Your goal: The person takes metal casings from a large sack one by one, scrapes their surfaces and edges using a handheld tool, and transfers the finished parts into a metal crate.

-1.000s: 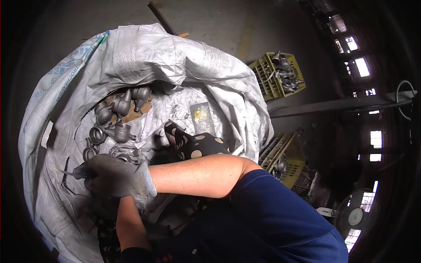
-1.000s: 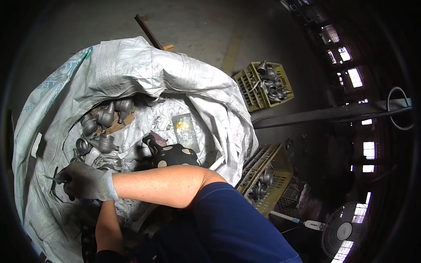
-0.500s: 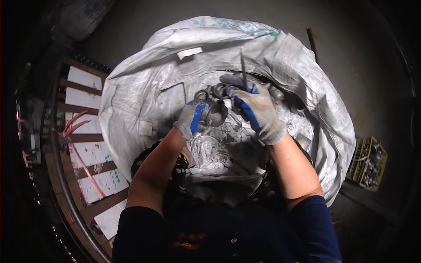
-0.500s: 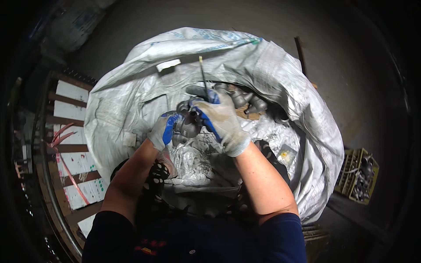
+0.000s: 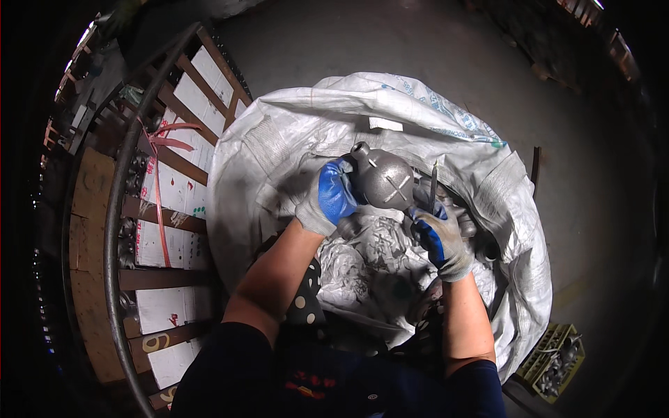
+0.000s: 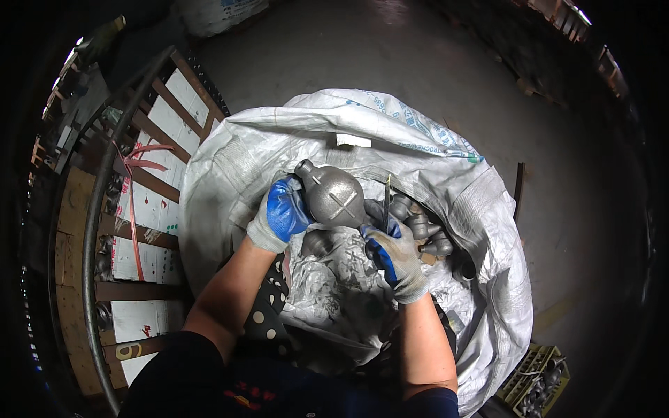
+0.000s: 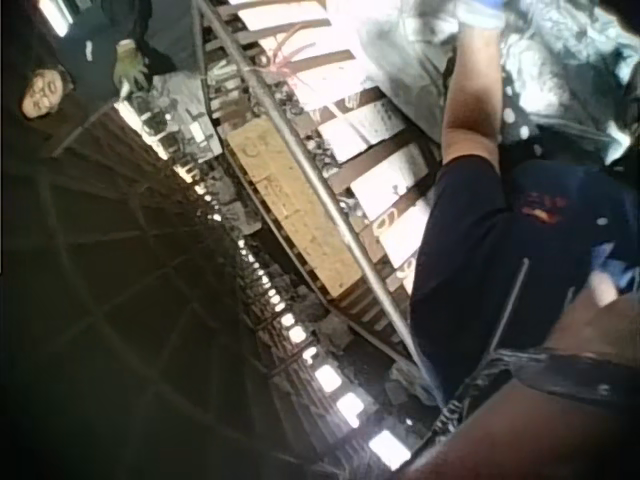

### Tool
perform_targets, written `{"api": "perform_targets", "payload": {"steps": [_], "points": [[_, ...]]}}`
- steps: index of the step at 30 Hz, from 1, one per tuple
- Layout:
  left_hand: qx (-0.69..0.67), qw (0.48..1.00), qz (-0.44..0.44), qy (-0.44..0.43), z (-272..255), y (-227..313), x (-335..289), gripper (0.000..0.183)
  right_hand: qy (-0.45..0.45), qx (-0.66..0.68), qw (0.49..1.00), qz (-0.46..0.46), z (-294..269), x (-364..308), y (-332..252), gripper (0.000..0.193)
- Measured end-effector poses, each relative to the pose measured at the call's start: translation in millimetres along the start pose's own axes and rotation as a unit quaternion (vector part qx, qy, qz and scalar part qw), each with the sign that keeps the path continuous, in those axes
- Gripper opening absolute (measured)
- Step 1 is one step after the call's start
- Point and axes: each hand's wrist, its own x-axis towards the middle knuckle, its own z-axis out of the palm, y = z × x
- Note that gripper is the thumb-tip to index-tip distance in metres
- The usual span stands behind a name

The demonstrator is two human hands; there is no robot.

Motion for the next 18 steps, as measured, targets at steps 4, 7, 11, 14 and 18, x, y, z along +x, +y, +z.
{"api": "perform_targets", "payload": {"steps": [4, 7, 11, 14, 18], "points": [[0.548, 0.825, 0.088, -0.103, 9, 33, 11, 0.025, -0.028, 0.157, 0.986, -0.055, 3, 7, 2, 0.044], [0.428, 0.901, 0.027, -0.070, 5, 25, 14, 0.028, 0.016, 0.058, 0.995, -0.075, 13, 15, 7, 0.050], [-0.449, 0.876, -0.163, 0.062, 18, 26, 18, 0.031, 0.041, 0.064, 0.988, -0.135, 19, 27, 27, 0.050], [-0.425, 0.892, -0.144, 0.064, 18, 22, 18, 0.034, 0.101, 0.073, 0.983, -0.134, 23, 26, 26, 0.047], [-0.294, 0.951, -0.071, 0.066, 9, 31, 19, 0.036, 0.128, 0.029, 0.968, -0.213, 27, 26, 20, 0.044]]}}
